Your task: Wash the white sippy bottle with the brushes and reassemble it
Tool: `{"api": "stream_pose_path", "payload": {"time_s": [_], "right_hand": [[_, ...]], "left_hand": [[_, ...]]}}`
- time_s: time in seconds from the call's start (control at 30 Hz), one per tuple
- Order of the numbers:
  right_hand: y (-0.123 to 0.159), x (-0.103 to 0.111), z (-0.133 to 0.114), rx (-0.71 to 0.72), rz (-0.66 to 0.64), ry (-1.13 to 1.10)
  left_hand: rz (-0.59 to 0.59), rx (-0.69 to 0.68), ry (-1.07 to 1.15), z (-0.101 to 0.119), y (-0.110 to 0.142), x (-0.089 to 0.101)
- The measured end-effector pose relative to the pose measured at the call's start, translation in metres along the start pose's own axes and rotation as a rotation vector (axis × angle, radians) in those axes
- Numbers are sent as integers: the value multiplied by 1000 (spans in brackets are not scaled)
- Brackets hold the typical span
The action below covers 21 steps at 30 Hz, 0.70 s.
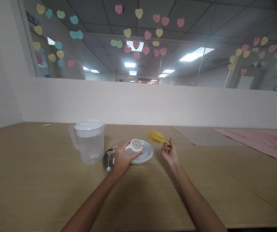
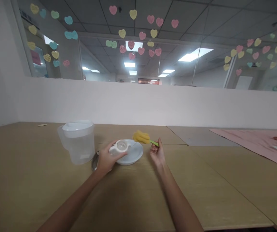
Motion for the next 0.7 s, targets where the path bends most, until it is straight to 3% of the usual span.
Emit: {"api": "stream_pose_path", "payload": {"time_s": [0.17, 0.33, 0.57, 0.63, 0.7], "right_hand": [[-4, 1, -4, 54, -12, 127], [1, -2, -3, 182, -20, 252], [32, -30, 27, 142, -255, 395], [26, -26, 21, 171, -202, 363], [11, -11, 7, 221, -51, 307]], "left_hand": [[-94, -267, -190, -10, -12, -13], [-288, -518, -373, -11, -18, -25], [-447, -657, -509, 6, -13, -51], [-423, -656, -559, 7, -16, -53], [-380, -625, -582, 3, -23, -49]]}}
Point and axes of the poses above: each hand's wrist, its own y-axis away from the middle knuckle, its own x-axis out of the back of the hand, z = x × y, the point moved 5 cm from there along -y, towards the middle knuckle, and after that the axes turned 15 degrees about z, right-handed, at the moved point
